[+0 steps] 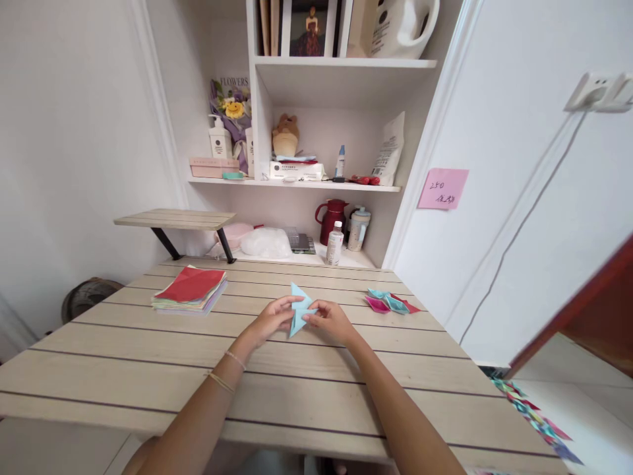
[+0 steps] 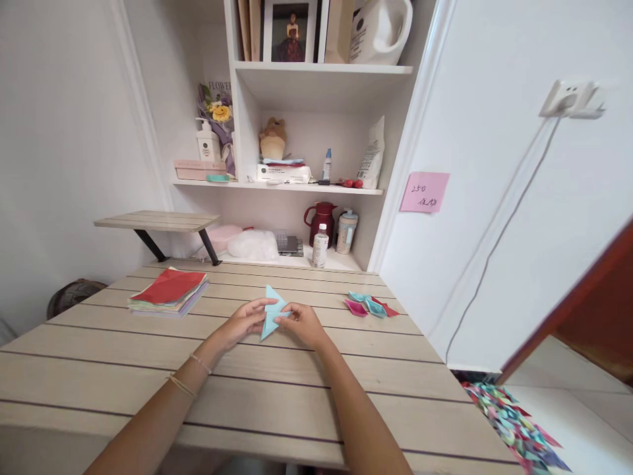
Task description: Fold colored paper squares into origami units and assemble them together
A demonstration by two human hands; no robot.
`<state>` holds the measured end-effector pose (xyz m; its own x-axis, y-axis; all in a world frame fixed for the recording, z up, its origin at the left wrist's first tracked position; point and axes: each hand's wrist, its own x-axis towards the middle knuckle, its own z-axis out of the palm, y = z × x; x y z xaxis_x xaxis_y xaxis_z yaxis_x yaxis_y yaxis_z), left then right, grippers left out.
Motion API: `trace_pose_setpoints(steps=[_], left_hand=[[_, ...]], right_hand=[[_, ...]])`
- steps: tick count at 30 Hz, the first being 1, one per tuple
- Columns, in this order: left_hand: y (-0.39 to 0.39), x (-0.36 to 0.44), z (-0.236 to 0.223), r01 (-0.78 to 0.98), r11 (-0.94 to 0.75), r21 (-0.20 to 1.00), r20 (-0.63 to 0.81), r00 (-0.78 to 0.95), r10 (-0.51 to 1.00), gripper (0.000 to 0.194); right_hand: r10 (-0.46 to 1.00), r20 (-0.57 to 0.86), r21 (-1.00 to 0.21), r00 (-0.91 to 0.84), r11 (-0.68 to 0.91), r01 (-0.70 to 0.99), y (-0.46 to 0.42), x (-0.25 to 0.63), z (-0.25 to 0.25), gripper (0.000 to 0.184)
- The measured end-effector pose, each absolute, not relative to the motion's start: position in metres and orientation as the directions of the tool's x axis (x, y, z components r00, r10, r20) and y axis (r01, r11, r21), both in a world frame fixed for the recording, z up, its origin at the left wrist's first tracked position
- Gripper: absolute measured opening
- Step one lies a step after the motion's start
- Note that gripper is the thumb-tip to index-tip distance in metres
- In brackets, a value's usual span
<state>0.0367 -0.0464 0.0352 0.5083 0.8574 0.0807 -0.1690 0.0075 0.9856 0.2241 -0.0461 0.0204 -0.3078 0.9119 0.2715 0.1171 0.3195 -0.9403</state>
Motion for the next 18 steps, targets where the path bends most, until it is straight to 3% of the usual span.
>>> trace_pose_setpoints(steps=[7,14,18], left_hand=[[-0.0439,0.0415,0.0272,-0.171,-0.088,0.981,0.162,0.486,0.859,0.054],[-0.0433,0.0436,0.0277,-0.269,-0.095,0.958,0.2,0.399,0.895,0.098],[-0.0443,0.0456,0.0283,-0.28,-0.053,0.959,0.16,0.374,0.913,0.091]], right_hand=[[0.943,0.261,-0.965,-0.207,0.257,-0.046,-0.0424,0.2224,0.0159,0.049],[0.951,0.24,-0.966,-0.194,0.214,-0.147,-0.0396,0.2255,0.0166,0.047],[0.957,0.224,-0.967,-0.183,0.194,-0.167,-0.0383,0.2243,0.0142,0.042]])
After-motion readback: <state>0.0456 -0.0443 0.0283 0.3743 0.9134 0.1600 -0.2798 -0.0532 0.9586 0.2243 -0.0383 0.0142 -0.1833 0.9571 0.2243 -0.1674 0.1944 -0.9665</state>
